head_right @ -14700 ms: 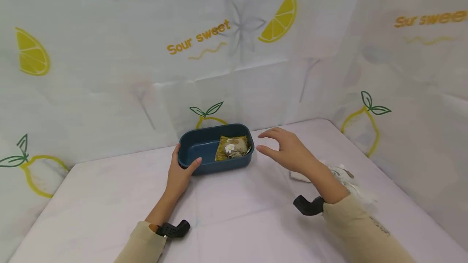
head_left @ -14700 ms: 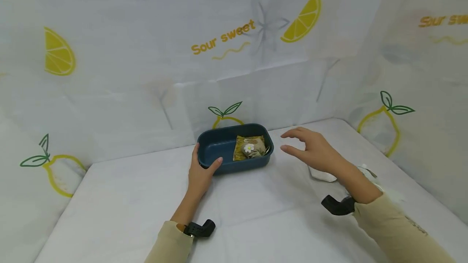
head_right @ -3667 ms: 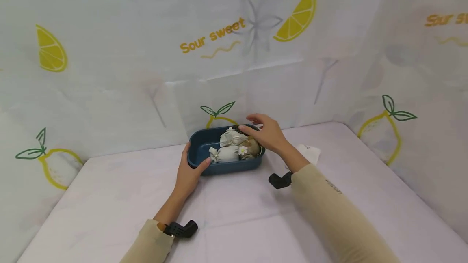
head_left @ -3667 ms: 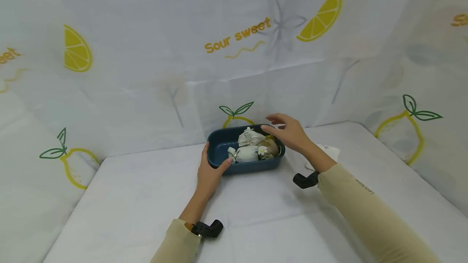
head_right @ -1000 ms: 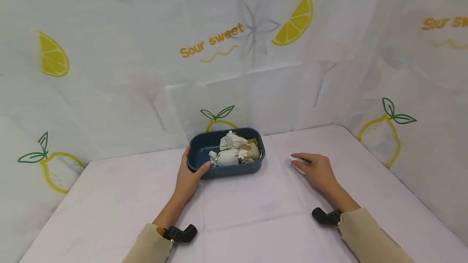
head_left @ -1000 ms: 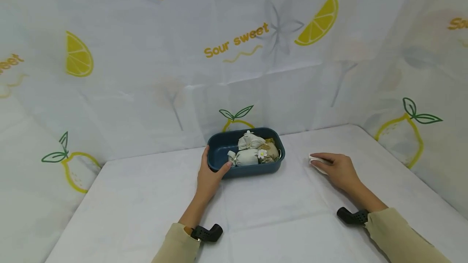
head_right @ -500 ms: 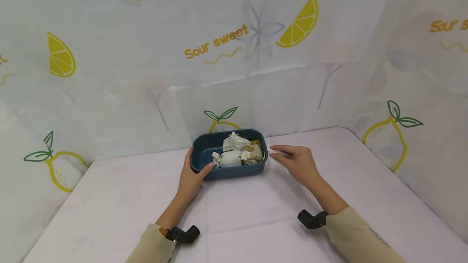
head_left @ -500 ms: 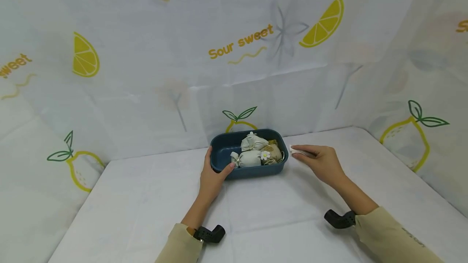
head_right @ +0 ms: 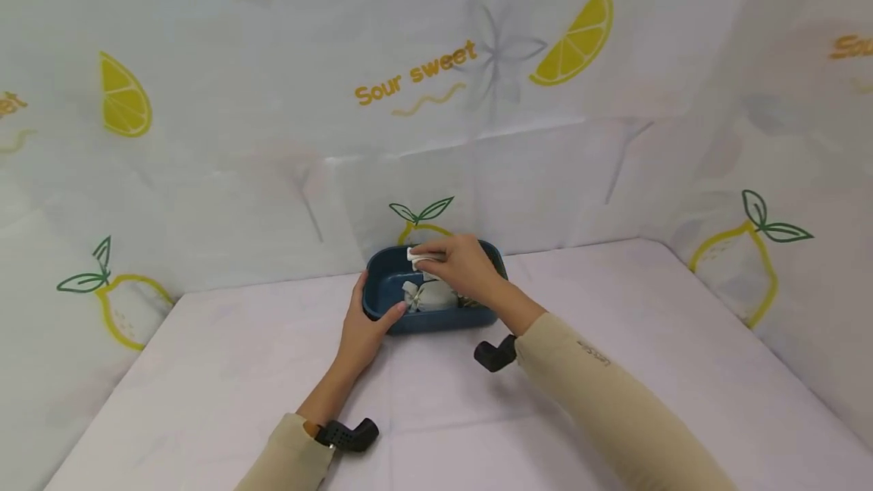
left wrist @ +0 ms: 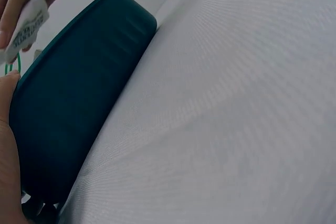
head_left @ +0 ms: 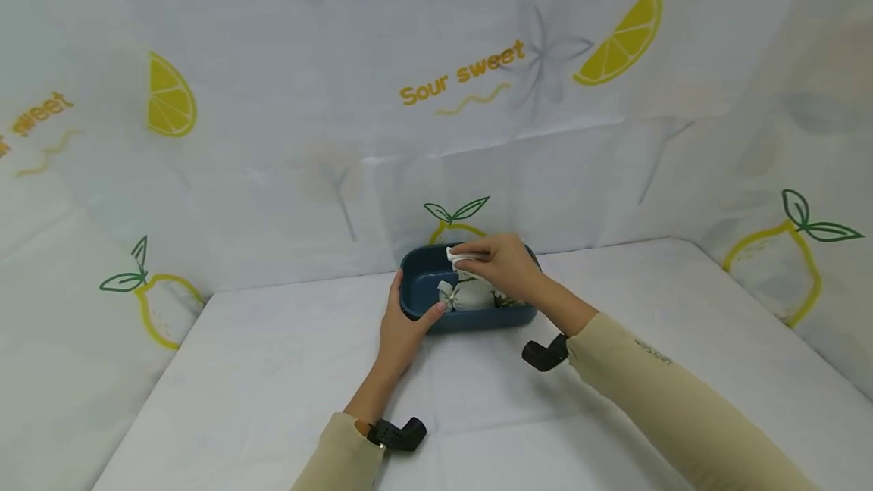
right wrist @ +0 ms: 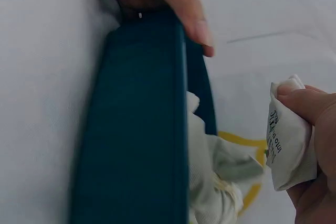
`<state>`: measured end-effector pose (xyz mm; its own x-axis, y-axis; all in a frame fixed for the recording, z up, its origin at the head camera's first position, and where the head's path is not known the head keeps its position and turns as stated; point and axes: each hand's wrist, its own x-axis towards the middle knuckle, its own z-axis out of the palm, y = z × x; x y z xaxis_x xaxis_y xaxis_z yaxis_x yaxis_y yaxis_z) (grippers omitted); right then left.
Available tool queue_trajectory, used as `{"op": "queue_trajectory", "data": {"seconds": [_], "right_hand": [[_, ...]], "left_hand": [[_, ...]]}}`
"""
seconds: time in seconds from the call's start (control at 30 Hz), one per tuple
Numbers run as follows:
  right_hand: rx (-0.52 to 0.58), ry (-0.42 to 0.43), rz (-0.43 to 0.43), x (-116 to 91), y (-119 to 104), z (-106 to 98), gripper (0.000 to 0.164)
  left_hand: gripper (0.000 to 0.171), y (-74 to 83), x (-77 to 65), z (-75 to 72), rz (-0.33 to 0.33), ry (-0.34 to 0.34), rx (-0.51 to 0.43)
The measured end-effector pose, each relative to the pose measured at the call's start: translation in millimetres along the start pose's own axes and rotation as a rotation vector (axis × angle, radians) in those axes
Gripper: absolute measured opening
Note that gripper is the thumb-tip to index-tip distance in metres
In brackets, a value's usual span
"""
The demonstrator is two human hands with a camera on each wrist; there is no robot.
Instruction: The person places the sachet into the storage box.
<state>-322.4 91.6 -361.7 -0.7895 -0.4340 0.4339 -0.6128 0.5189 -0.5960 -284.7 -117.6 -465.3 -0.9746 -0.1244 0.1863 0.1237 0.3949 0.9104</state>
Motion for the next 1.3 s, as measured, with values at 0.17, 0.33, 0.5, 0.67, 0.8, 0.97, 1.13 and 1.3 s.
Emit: {"op": "queue_trajectory", "data": {"seconds": [0.17,0.33,0.5,0.67,0.8,0.97,1.13,1.3], "right_hand": [[-0.045,-0.11,-0.009,26,-2,22,0.033],[-0.066,-0.202,0.029,41,0,43,0.027],[-0.072,-0.219,0.083,48,9,58,0.027],[-0.134,-0.268,0.087,49,13,66,0.023],[-0.192,-0.312,0.118,49,15,69,0.023],[-0.236,-0.389,0.136,47,17,73,0.025],[-0.225,-0.34,0.099,45,13,63,0.025],[-0.244,-0.255,0.019,40,2,32,0.027]], "left_hand": [[0.098,1.8,0.2,2.0,0.006,-0.002,-0.002],[0.097,0.7,-1.6,6.1,0.016,-0.009,-0.007],[0.097,2.1,-4.0,12.3,0.02,-0.022,-0.023],[0.097,6.1,-6.5,15.9,0.035,-0.05,-0.044],[0.098,10.9,-7.2,16.2,0.037,-0.047,-0.04],[0.097,11.7,-8.4,16.9,0.03,-0.05,-0.035],[0.096,7.2,-7.8,17.5,0.034,-0.048,-0.026],[0.097,4.4,-2.7,11.9,0.041,-0.065,-0.008]]}}
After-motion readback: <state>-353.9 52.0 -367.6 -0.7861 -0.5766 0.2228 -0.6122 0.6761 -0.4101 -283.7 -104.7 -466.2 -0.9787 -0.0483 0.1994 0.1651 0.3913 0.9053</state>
